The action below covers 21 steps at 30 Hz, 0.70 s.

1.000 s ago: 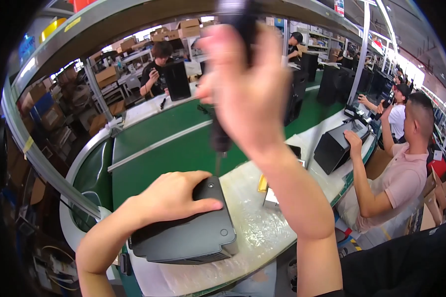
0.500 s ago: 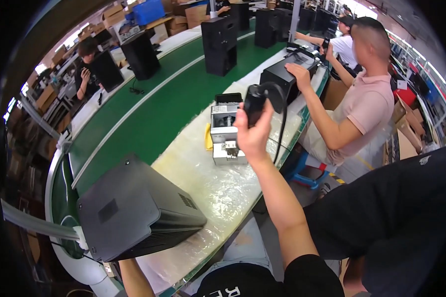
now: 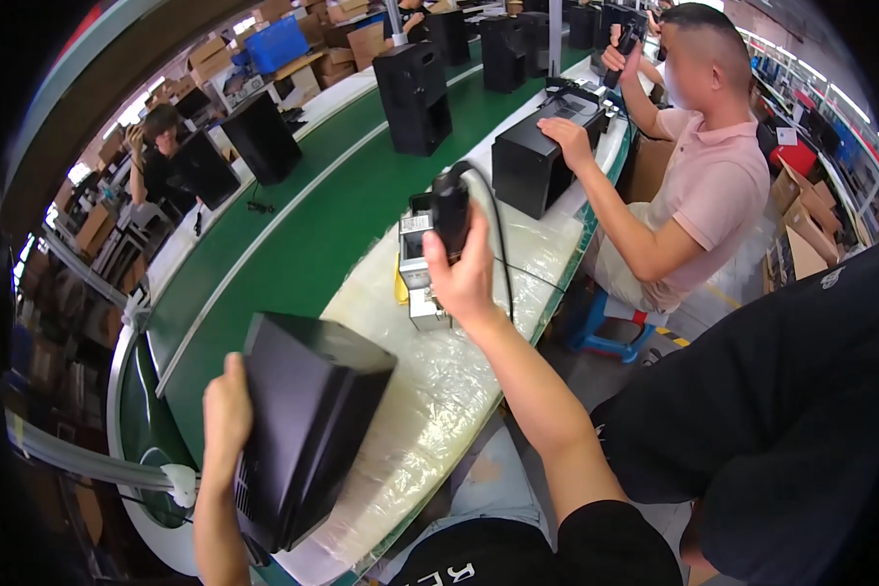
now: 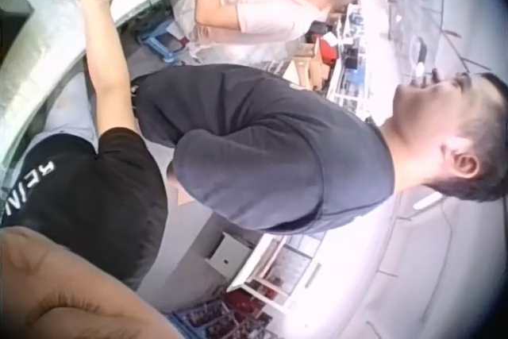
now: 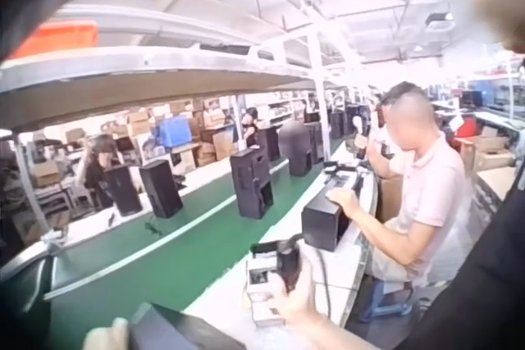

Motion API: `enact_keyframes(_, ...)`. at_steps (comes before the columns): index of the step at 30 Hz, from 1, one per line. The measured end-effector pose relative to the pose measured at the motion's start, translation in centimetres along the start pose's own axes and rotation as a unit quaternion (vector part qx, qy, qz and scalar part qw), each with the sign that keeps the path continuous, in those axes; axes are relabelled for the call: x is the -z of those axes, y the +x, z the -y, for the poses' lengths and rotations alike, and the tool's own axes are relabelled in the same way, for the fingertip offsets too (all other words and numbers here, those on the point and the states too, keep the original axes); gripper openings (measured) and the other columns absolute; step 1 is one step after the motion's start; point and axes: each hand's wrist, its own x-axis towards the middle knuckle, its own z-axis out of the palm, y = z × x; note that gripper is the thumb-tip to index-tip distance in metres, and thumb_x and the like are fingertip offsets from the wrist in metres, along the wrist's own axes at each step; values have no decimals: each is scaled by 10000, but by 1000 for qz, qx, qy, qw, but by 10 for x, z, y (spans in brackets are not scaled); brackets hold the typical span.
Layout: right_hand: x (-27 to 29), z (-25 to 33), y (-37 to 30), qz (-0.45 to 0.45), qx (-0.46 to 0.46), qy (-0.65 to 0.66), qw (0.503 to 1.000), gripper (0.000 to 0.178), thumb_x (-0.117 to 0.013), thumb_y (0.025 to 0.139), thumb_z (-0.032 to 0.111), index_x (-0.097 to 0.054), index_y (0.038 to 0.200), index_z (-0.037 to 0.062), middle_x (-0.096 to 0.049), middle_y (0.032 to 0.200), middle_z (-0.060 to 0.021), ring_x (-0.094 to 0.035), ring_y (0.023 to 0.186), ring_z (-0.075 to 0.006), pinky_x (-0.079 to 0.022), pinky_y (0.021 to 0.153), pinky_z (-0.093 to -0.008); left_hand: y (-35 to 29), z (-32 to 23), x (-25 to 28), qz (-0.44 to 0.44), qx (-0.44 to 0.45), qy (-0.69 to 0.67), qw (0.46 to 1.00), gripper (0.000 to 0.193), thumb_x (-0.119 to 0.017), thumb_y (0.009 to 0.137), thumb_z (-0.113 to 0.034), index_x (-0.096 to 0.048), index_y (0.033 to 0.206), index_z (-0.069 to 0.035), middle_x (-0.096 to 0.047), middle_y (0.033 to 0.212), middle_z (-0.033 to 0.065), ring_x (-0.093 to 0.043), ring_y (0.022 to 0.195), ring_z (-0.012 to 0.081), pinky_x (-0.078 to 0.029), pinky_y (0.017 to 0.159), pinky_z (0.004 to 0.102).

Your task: The person assembles the chassis of black electronic devices by securing screws with an electric screwdriver.

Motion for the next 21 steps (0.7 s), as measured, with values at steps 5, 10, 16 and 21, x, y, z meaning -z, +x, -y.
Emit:
enact_keyframes(5, -8, 82, 43, -29, 15, 163, 986, 451, -485, 954, 91, -265, 1338, 3, -576, 1082, -135, -549, 595, -100, -485, 546, -245, 8, -7, -57, 77, -56, 18, 995, 552, -364, 991, -385, -653, 783, 37, -603, 787, 329, -602, 849, 489, -460, 816, 543)
enact_keyframes(10, -31, 141, 53, -7, 85, 189, 978, 387, -463, 971, 193, -321, 1255, -28, -578, 1090, -175, -556, 547, -123, -456, 495, -232, -11, 17, -28, 85, -121, -94, 985, 425, -474, 947, -353, -640, 986, 37, -628, 1010, 268, -600, 984, 428, -477, 845, 453)
enact_keyframes(16, -94, 189, 35, 71, 69, 302, 948, 369, -470, 973, 225, -323, 1217, -9, -583, 1103, -191, -570, 557, -125, -456, 491, -224, -55, 56, -11, 49, -147, -41, 987, 476, -652, 844, -384, -619, 1115, 5, -645, 1030, 231, -635, 929, 377, -507, 826, 418)
enact_keyframes(21, -156, 199, -9, 183, 61, 379, 905, 487, -523, 936, 120, -237, 1308, -8, -566, 1120, -190, -574, 605, -117, -497, 557, -238, -63, 60, -25, -37, -174, -26, 984, 494, -705, 785, -407, -640, 1058, -1, -671, 912, 200, -657, 795, 353, -529, 711, 405)
